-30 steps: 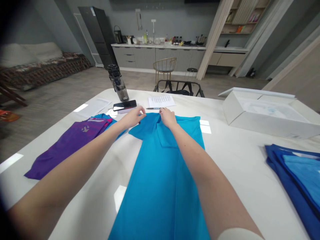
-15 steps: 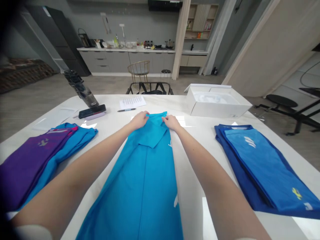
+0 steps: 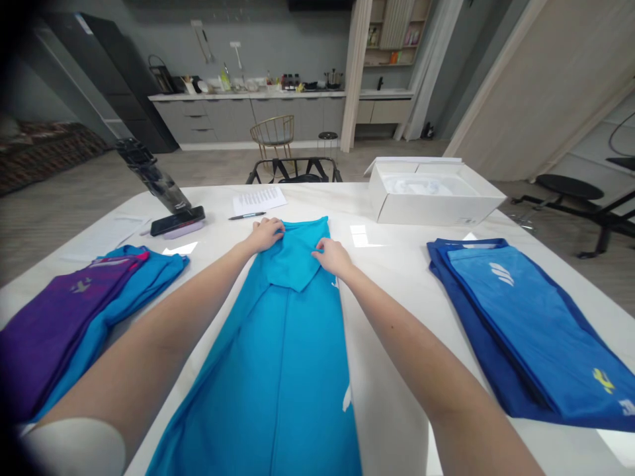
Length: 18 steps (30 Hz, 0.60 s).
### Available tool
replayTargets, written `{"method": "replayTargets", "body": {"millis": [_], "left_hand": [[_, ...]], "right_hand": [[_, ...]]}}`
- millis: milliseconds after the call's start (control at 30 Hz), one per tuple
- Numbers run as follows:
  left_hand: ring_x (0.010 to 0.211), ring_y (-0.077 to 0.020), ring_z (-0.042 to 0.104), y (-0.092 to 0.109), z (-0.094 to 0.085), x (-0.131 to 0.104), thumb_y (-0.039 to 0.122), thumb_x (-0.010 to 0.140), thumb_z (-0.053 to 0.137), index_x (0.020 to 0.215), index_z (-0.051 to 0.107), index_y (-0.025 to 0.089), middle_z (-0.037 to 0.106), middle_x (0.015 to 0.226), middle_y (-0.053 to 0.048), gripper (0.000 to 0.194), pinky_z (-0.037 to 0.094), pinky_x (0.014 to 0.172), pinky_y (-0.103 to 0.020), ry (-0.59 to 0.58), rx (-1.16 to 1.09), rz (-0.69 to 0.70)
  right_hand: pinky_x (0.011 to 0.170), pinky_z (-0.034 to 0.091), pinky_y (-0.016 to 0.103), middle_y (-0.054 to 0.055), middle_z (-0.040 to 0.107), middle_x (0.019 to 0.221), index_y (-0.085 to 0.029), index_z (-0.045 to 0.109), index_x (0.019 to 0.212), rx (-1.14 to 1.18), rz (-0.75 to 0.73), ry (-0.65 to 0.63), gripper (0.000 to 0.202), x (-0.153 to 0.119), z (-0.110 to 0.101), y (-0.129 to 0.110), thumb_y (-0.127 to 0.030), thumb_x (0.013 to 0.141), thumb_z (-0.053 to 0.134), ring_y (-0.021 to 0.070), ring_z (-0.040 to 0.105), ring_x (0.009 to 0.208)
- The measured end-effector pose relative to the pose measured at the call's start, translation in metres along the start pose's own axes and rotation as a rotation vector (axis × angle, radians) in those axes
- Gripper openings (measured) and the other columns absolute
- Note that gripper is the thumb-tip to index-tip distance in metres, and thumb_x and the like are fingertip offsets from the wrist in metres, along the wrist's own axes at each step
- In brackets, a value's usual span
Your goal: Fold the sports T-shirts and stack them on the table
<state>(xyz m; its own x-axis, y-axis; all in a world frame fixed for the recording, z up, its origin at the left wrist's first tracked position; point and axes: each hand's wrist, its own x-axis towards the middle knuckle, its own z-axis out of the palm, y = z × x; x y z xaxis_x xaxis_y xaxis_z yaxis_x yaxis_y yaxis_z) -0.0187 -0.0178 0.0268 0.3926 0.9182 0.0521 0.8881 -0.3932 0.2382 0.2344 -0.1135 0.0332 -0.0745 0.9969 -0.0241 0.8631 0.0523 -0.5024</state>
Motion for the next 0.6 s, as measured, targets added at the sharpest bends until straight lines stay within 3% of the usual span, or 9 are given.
{"method": "replayTargets", "body": {"millis": [200,400,600], "left_hand": [[0.115,-0.0291,0.056,-0.010,-0.010,-0.006,0.040,0.097,0.052,0.110,0.065,0.027,0.069,0.109,-0.006,0.023,0.035,0.106,-0.052,0.045,-0.197,-0.161],[0.126,-0.0347,0.050,-0.018,-0.013,-0.014,0.047,0.096,0.055,0.111,0.070,0.026,0.065,0.126,-0.010,0.030,0.032,0.109,-0.055,-0.019,-0.047,-0.090],[0.131,-0.0332,0.047,-0.019,-0.016,-0.005,0.049,0.099,0.047,0.109,0.070,0.026,0.058,0.137,-0.010,0.034,0.037,0.108,-0.053,0.090,-0.152,-0.228]], "right_hand": [[0.092,0.049,0.032,0.010,0.075,0.117,-0.019,0.072,0.117,0.052,0.017,0.074,0.030,-0.004,0.002,0.003,-0.037,0.094,0.066,0.0257,0.067,0.112],[0.082,0.050,0.034,0.011,0.076,0.105,-0.019,0.075,0.112,-0.048,0.119,0.060,0.034,-0.009,0.010,0.008,-0.044,0.091,0.067,0.0285,0.069,0.100],[0.074,0.047,0.030,0.006,0.075,0.087,-0.019,0.077,0.098,0.103,0.050,0.181,0.023,0.013,-0.008,0.009,-0.037,0.089,0.066,0.0227,0.067,0.082]]}}
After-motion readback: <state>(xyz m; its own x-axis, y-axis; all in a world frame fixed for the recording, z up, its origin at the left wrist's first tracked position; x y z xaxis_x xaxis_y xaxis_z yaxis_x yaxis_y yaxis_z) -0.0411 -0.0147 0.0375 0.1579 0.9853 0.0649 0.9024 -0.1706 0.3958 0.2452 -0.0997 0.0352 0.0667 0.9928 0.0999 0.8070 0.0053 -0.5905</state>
